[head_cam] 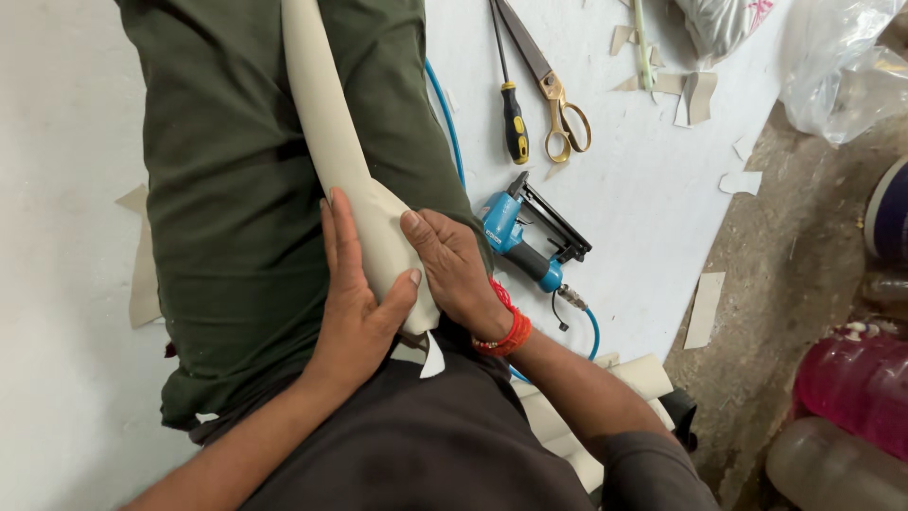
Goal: The person sits on the floor with a long wooden furniture frame strip across their lap, stretches fabric over the frame, and staples it in place using a pneumatic staple gun. They fold the fabric edges, trim excess fabric with scissors, and press the fabric down along the frame.
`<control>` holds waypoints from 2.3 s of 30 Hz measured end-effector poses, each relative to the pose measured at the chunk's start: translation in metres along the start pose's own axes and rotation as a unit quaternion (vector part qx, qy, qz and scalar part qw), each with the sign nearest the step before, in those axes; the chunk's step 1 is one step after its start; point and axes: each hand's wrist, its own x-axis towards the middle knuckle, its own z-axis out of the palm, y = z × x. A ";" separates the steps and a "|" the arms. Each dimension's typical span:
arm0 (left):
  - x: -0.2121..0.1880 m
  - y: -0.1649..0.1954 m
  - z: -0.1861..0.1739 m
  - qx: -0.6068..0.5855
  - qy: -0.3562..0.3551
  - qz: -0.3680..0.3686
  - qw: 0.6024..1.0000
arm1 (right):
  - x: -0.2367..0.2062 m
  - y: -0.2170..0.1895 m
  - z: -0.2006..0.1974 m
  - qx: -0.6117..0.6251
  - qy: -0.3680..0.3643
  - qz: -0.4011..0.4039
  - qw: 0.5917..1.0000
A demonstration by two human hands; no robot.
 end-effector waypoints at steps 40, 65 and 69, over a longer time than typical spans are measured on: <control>-0.009 0.012 -0.078 -0.450 0.145 -0.145 0.869 | -0.007 -0.030 0.070 0.034 -0.253 0.119 0.960; 0.083 -0.028 -0.165 -0.505 0.124 -0.141 0.842 | 0.100 -0.038 0.153 0.025 -0.186 0.033 0.982; 0.060 -0.026 -0.172 -0.535 0.175 -0.186 0.805 | 0.105 -0.046 0.167 -0.077 -0.213 -0.025 0.974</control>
